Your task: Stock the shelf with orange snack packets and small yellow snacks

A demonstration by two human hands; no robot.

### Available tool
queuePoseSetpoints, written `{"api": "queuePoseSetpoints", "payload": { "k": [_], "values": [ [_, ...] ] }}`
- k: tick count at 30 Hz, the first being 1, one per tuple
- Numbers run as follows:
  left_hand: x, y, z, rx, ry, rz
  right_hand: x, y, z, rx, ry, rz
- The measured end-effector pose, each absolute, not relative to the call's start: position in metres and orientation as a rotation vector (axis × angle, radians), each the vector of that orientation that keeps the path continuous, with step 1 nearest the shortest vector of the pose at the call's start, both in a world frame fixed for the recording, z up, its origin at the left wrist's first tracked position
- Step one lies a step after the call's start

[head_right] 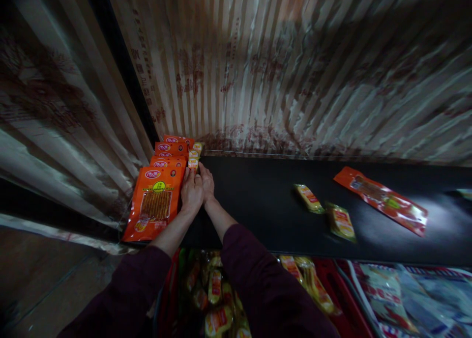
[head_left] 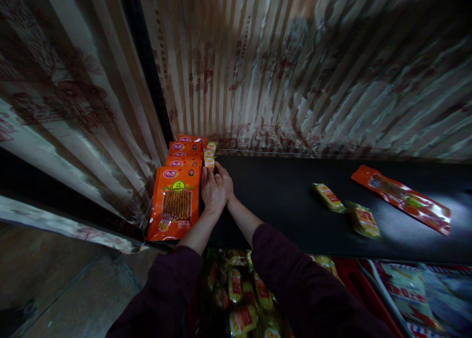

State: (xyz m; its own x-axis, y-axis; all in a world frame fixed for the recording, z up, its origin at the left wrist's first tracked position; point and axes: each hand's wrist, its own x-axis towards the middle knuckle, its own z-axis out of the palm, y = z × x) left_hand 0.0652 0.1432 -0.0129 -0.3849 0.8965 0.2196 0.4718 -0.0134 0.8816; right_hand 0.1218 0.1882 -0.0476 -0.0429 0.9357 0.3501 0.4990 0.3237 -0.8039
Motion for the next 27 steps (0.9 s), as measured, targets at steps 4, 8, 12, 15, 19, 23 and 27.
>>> {"api": "queuePoseSetpoints", "payload": {
  "k": [4, 8, 12, 15, 19, 23, 27],
  "values": [
    [0.066, 0.139, -0.006, 1.407, 1.922, 1.332, 0.127, 0.19, -0.048, -1.357, -1.634, 0.66],
    [0.069, 0.131, 0.002, 1.5, 1.957, 1.272, 0.131, 0.19, -0.051, -1.293, -1.616, 0.679],
    [0.07, 0.127, 0.004, 1.534, 1.928, 1.26, 0.129, 0.189, -0.052, -1.24, -1.584, 0.651],
    [0.071, 0.126, 0.003, 1.501, 1.929, 1.235, 0.13, 0.186, -0.049, -1.273, -1.606, 0.66],
    [0.072, 0.12, 0.003, 1.489, 1.893, 1.253, 0.136, 0.176, -0.042, -1.308, -1.639, 0.654],
    [0.075, 0.102, 0.008, 1.508, 1.888, 1.247, 0.141, 0.157, -0.033, -1.372, -1.64, 0.643],
    [0.081, 0.075, 0.013, 1.559, 1.839, 1.249, 0.148, 0.125, -0.025, -1.359, -1.653, 0.643]
  ]
}}
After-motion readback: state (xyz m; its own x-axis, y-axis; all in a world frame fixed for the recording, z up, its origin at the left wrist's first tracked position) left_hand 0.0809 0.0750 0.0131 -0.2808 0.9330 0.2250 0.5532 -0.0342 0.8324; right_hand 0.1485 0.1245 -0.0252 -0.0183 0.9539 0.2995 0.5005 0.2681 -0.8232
